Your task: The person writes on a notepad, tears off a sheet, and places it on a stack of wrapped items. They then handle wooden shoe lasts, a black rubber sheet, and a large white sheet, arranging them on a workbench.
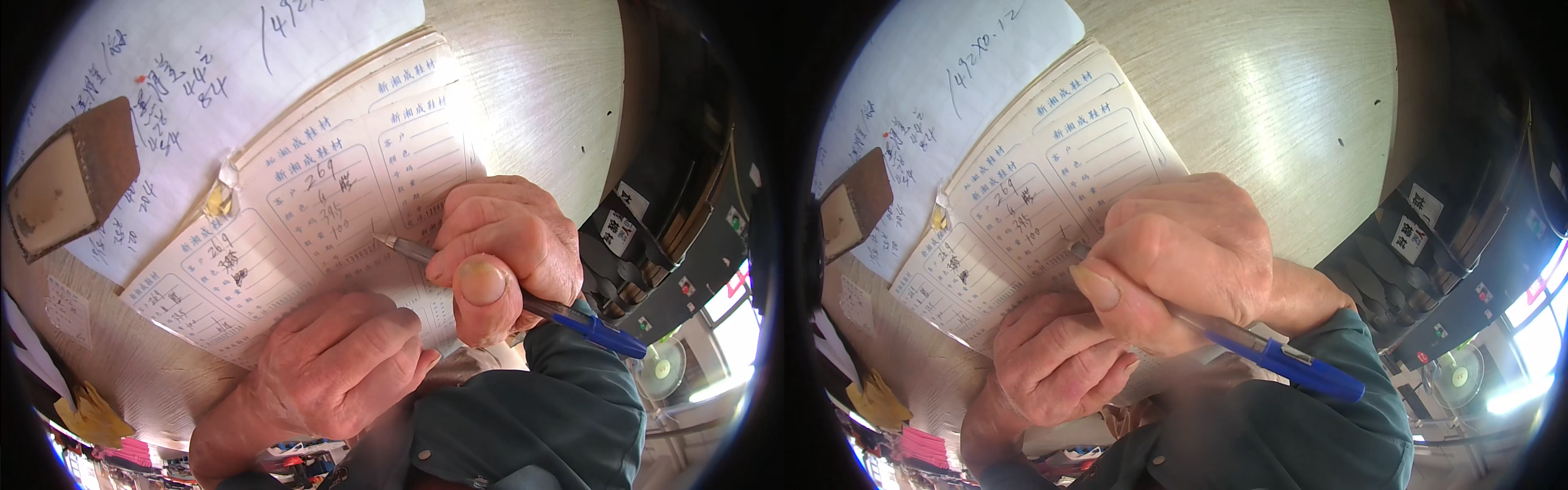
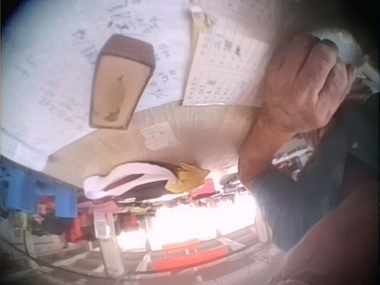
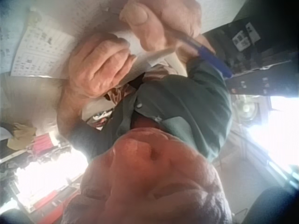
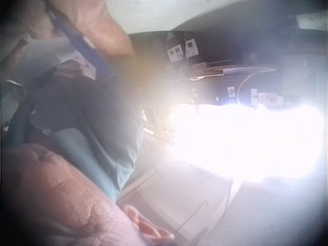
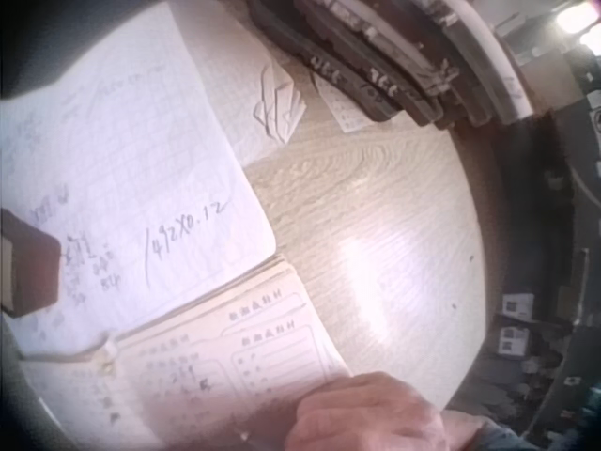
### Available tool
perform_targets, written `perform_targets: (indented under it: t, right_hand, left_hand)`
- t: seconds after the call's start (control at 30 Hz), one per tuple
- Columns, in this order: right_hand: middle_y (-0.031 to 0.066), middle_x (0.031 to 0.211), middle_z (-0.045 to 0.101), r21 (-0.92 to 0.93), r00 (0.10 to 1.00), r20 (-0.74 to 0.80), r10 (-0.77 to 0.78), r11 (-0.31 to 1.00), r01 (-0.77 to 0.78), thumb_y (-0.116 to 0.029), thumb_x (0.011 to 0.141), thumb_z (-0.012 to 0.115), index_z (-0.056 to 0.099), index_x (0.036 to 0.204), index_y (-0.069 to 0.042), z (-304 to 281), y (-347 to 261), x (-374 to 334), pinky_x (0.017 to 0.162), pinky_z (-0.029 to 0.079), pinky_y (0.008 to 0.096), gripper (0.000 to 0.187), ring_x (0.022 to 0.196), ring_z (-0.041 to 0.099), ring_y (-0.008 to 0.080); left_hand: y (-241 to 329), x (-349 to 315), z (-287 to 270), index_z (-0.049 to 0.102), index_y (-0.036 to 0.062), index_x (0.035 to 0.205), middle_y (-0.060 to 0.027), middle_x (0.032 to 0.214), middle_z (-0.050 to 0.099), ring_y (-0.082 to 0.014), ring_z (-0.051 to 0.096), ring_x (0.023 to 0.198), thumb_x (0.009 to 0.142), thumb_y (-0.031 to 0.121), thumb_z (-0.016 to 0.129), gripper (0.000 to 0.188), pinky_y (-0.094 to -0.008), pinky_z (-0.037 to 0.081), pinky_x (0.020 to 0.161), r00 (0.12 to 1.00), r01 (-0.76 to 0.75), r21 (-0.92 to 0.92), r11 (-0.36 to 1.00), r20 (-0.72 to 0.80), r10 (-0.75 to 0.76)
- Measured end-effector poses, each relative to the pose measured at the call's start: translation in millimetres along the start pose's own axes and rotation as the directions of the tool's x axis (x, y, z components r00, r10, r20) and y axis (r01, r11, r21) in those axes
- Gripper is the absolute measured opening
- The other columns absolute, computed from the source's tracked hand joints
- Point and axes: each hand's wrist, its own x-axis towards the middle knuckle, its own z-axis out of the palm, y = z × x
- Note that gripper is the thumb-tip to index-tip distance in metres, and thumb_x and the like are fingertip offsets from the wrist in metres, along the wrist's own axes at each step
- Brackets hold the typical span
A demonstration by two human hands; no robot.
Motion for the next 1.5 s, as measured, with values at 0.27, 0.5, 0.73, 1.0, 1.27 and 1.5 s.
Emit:
perform_targets:
  t: [0.27,0.5,0.73,1.0,1.27,1.5]
  right_hand:
    - [0.0056,0.066,0.062,-0.103,0.976,0.029,0.214,0.972,-0.21,-0.025,0.101,0.063,0.062,0.08,-0.009,-3,-17,4,0.057,0.048,0.0375,0.027,0.058,0.06,0.0243]
    - [0.0053,0.059,0.056,-0.021,1.0,0.026,0.0,1.0,0.0,0.001,0.089,0.072,0.058,0.076,-0.003,-1,0,2,0.039,0.037,0.034,0.019,0.043,0.051,0.0195]
    - [0.0051,0.058,0.055,-0.033,0.999,0.033,0.0,0.999,0.001,0.001,0.088,0.072,0.057,0.075,-0.004,2,-1,2,0.038,0.037,0.0335,0.019,0.042,0.051,0.0188]
    - [0.006,0.064,0.061,-0.081,0.98,0.008,0.199,0.977,-0.197,-0.029,0.105,0.061,0.062,0.081,-0.009,0,-13,-5,0.054,0.047,0.0375,0.031,0.054,0.057,0.0244]
    - [0.0062,0.065,0.062,-0.064,0.966,0.069,0.248,0.968,-0.244,-0.032,0.107,0.059,0.062,0.082,-0.01,0,-17,-5,0.057,0.049,0.0386,0.034,0.056,0.058,0.0248]
    - [0.0055,0.064,0.061,-0.016,0.982,0.037,0.186,0.983,-0.186,-0.024,0.103,0.062,0.061,0.081,-0.008,5,-11,-3,0.05,0.045,0.0374,0.028,0.05,0.055,0.0233]
  left_hand:
    - [-2,-2,2,0.067,-0.0006,0.088,-0.0094,0.096,0.065,-0.0234,0.068,0.08,0.077,0.006,0.082,0.02,-0.0373,0.059,0.067,1.0,-0.005,-0.028,1.0,-0.009,0.005]
    - [-2,-2,0,0.067,-0.0003,0.088,-0.0092,0.096,0.065,-0.0233,0.068,0.08,0.076,0.007,0.082,0.021,-0.0374,0.059,0.067,1.0,0.003,-0.024,1.0,0.003,-0.003]
    - [-4,-4,-1,0.067,-0.0001,0.087,-0.0089,0.096,0.065,-0.023,0.068,0.08,0.076,0.007,0.082,0.02,-0.0368,0.059,0.067,1.0,-0.005,-0.021,1.0,-0.005,0.005]
    - [-3,-3,1,0.067,-0.0002,0.087,-0.0087,0.096,0.064,-0.0229,0.067,0.08,0.077,0.007,0.082,0.019,-0.036,0.059,0.067,1.0,0.009,-0.027,1.0,-0.013,-0.009]
    - [-5,-13,-5,0.076,0.0012,0.102,-0.0084,0.109,0.073,-0.0291,0.071,0.083,0.084,0.009,0.081,0.02,-0.0401,0.059,0.07,0.999,0.028,-0.031,0.999,0.038,-0.027]
    - [-6,-9,-1,0.07,0.0023,0.094,-0.006,0.099,0.066,-0.0215,0.068,0.081,0.081,0.011,0.081,0.019,-0.0333,0.058,0.067,1.0,0.022,0.074,0.997,0.014,-0.023]
